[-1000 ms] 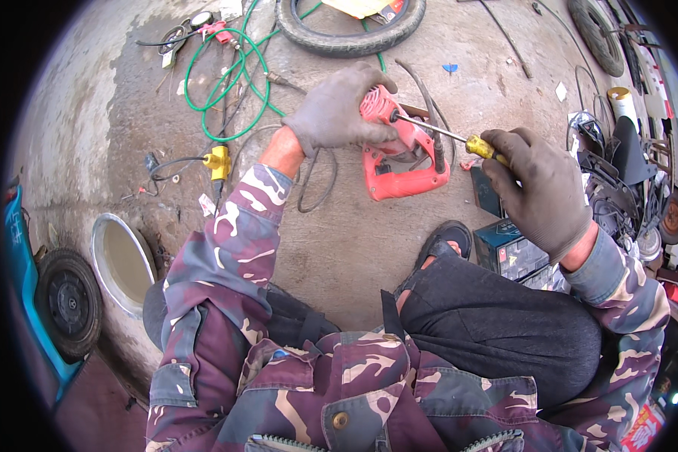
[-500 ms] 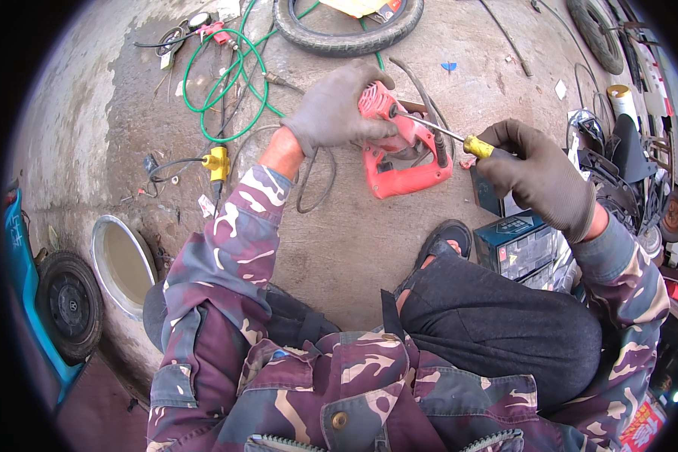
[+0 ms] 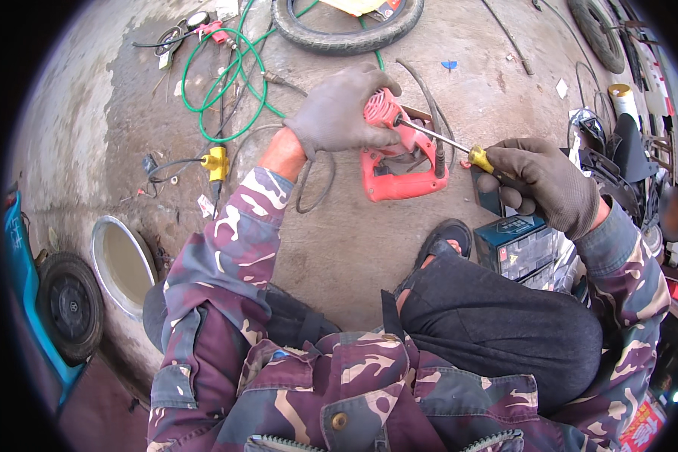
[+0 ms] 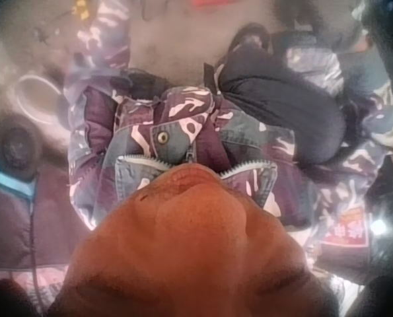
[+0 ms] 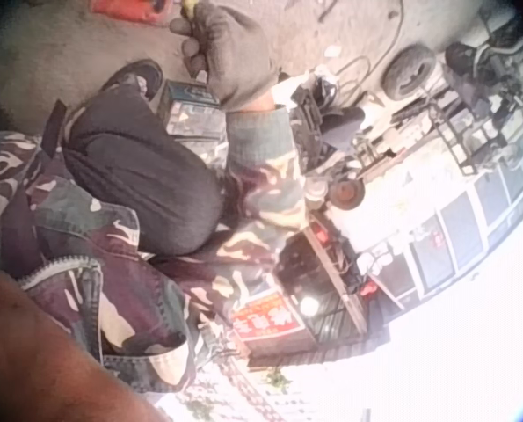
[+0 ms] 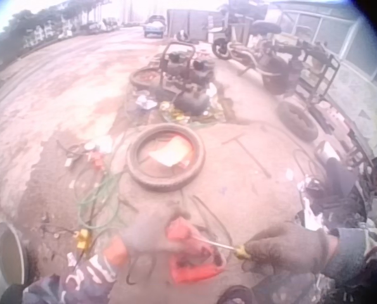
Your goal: The person sits on the floor and uses a screwdriver to remove screws from a red power tool. They manipulate the tool's casing and internal components, then reassemble it by tightening the screws back into place.
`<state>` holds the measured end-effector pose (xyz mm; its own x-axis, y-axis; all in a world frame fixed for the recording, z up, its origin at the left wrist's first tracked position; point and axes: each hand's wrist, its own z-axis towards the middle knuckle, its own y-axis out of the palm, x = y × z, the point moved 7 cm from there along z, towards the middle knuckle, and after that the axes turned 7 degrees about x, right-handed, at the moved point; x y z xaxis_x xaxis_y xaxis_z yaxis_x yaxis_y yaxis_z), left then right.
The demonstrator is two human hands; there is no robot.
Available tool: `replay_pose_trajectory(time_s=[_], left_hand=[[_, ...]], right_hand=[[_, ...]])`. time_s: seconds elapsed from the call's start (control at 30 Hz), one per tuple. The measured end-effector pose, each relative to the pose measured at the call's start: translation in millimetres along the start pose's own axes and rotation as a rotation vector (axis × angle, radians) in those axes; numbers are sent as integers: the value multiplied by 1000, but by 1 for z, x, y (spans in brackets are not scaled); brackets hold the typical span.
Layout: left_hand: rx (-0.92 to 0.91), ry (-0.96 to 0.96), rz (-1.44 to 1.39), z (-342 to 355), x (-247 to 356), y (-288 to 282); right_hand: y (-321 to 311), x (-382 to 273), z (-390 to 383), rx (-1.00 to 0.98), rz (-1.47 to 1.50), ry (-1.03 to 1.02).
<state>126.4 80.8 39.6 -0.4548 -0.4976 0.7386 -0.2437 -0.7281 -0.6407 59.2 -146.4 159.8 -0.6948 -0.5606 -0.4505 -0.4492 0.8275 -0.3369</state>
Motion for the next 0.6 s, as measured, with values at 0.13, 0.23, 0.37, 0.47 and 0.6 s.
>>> replay_pose_trajectory(time_s=[0.13,0.23,0.37,0.47,0.6], left_hand=[[25,-33,-27,0,-1,-2],[33,-20,-29,2,0,-2],[19,-47,-4,1,0,0],[25,-28,15,1,4,0],[-13,1,28,2,6,3]], right_hand=[[-2,7,2,85,-162,-114],[4,-6,-5,234,-464,-500],[19,-25,-36,612,-955,-1030],[7,-6,-11,305,-575,-592],[-5,14,5,-32,-49,-167]])
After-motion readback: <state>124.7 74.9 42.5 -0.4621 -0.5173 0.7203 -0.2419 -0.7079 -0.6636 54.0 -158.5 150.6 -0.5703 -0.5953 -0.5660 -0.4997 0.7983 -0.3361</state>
